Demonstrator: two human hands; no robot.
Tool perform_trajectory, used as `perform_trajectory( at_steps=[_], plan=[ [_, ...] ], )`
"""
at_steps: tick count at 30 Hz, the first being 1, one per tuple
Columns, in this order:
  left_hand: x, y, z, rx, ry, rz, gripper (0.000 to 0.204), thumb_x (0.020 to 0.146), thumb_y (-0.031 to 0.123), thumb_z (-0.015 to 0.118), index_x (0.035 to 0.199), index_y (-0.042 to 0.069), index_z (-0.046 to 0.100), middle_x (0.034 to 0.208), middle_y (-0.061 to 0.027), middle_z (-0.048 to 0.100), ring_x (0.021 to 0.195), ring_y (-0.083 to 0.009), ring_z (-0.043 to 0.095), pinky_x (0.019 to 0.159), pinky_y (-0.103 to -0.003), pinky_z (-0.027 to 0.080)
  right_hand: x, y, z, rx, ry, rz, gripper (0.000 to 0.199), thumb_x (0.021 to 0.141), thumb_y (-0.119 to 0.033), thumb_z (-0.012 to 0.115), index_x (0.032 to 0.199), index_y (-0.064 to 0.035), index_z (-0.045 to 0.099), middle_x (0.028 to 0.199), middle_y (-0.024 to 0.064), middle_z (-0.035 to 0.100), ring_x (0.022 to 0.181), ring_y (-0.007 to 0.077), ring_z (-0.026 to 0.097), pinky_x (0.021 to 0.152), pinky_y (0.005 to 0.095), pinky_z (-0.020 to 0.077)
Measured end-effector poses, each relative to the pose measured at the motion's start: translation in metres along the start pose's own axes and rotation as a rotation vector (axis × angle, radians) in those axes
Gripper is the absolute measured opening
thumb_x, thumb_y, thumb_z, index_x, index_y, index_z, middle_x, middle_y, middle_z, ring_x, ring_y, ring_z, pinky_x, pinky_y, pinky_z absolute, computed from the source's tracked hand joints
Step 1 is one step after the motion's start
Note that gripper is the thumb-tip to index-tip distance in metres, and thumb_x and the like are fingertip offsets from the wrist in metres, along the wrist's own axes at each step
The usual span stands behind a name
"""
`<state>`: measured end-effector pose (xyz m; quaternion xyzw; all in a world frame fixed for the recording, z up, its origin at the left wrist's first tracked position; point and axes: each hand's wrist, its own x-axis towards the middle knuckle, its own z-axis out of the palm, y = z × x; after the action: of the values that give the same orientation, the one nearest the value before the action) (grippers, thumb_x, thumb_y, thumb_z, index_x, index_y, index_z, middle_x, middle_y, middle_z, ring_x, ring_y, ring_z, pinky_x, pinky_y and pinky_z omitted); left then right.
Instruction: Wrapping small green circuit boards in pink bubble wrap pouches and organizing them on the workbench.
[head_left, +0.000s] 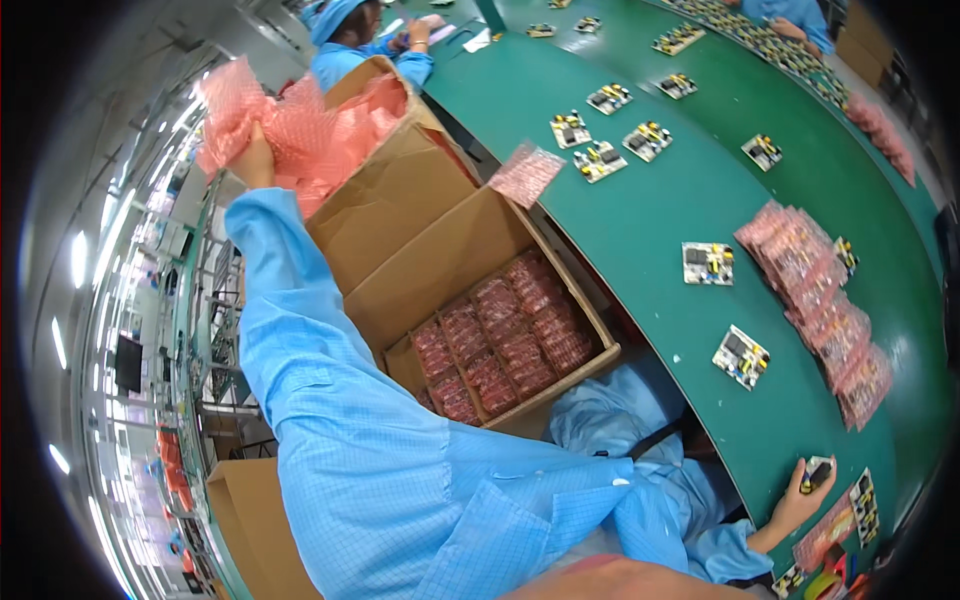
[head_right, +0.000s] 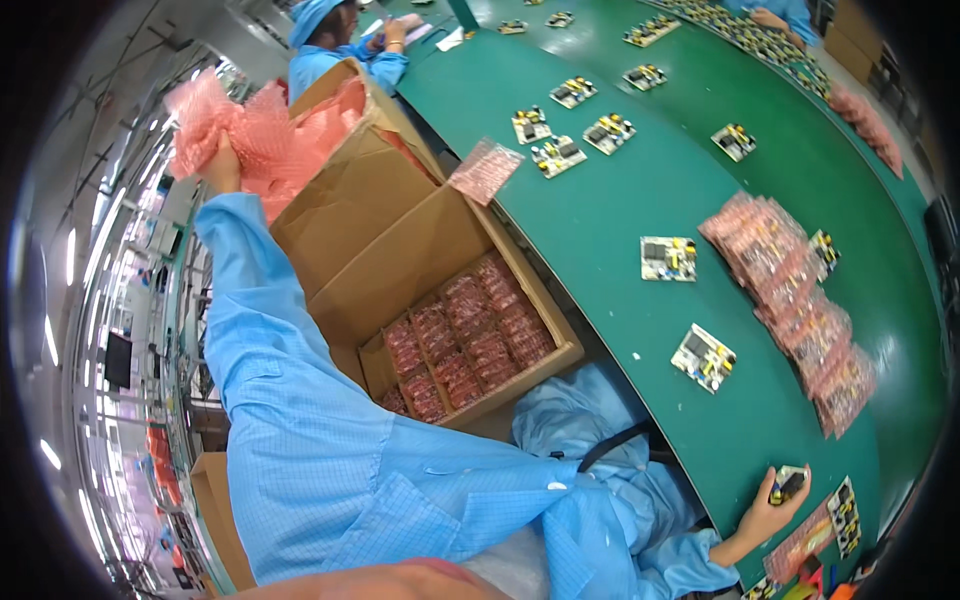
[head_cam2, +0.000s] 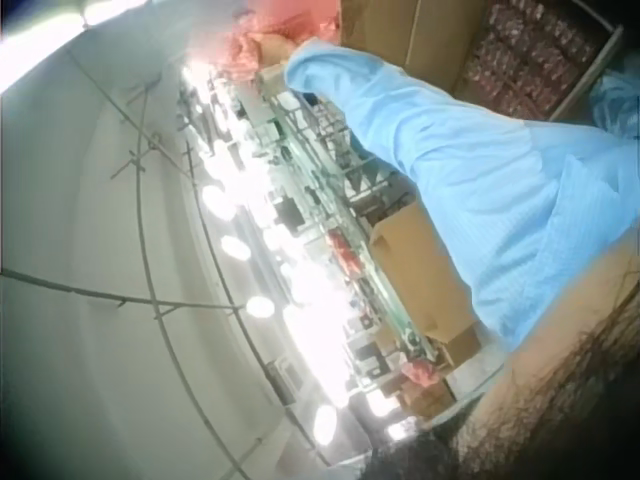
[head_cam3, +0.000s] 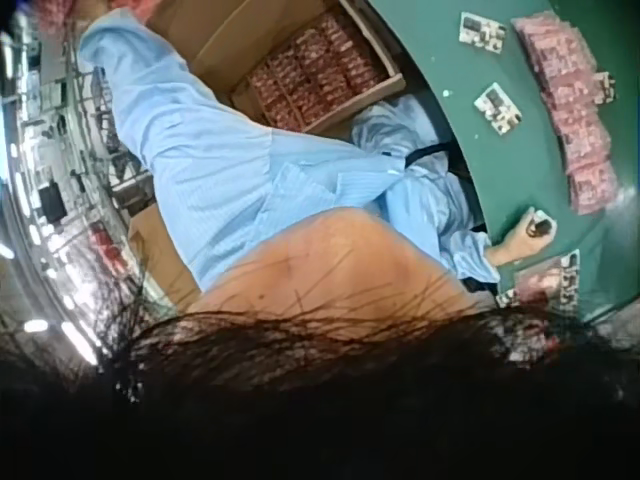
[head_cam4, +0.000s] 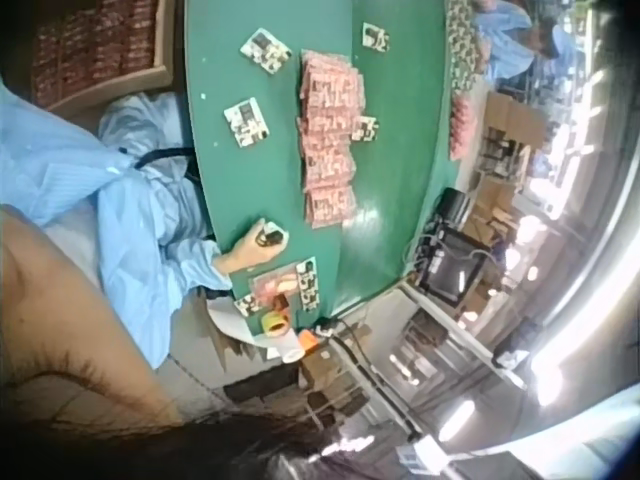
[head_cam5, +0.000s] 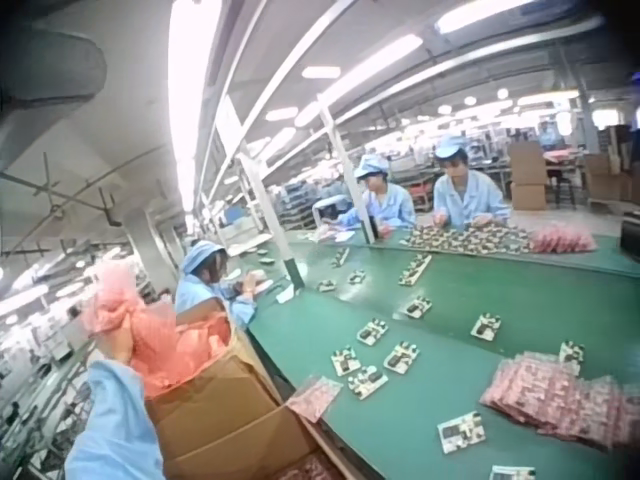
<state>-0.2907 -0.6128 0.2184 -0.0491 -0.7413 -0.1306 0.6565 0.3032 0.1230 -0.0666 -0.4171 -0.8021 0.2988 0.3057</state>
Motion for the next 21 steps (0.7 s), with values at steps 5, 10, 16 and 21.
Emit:
perform_trajectory(
  at_steps=[5, 10, 16, 21],
  plan=[
    [0.01, -0.007, 0.019, -0.065, -0.13, -0.095, 0.039, 0.079, 0.025, 0.077, 0.113, 0.007, 0.07, 0.113, -0.014, 0.072, 0.107, -0.0294, 0.068, 0.093, -0.039, 0.051, -0.005, 0.011, 0.002, 0.045, 0.005, 0.011, 0.053, 0.093, -0.019, 0.072, 0.138, -0.003, 0.05, 0.123, 0.013, 0.06, 0.105, 0.0211, 0.059, 0.094, 0.0335, 0.0465],
    [-0.012, 0.01, 0.027, -0.085, -0.16, -0.118, 0.037, 0.08, 0.027, 0.076, 0.112, 0.008, 0.07, 0.11, -0.0116, 0.072, 0.104, -0.0292, 0.068, 0.093, -0.039, 0.051, -0.003, -0.006, -0.001, 0.005, 0.0, 0.025, 0.054, 0.093, -0.02, 0.072, 0.139, -0.0027, 0.049, 0.123, 0.0127, 0.06, 0.106, 0.0201, 0.059, 0.094, 0.0326, 0.0468],
    [0.043, 0.068, 0.011, -0.188, -0.005, 0.098, 0.036, 0.079, 0.02, 0.076, 0.112, 0.007, 0.068, 0.109, -0.0113, 0.071, 0.102, -0.0278, 0.067, 0.091, -0.037, 0.051, -0.003, 0.014, -0.004, 0.038, -0.021, 0.07, 0.052, 0.093, -0.018, 0.071, 0.138, -0.0034, 0.05, 0.129, 0.0154, 0.059, 0.111, 0.024, 0.059, 0.093, 0.0355, 0.0491],
    [0.065, 0.151, 0.008, -0.522, -0.09, 0.187, 0.034, 0.08, 0.016, 0.076, 0.111, 0.005, 0.068, 0.11, -0.0096, 0.071, 0.103, -0.024, 0.066, 0.09, -0.036, 0.05, 0.0, 0.007, -0.001, 0.033, -0.006, 0.035, 0.053, 0.092, -0.018, 0.072, 0.138, -0.003, 0.05, 0.126, 0.0135, 0.059, 0.108, 0.0213, 0.059, 0.093, 0.0335, 0.048]
  ],
)
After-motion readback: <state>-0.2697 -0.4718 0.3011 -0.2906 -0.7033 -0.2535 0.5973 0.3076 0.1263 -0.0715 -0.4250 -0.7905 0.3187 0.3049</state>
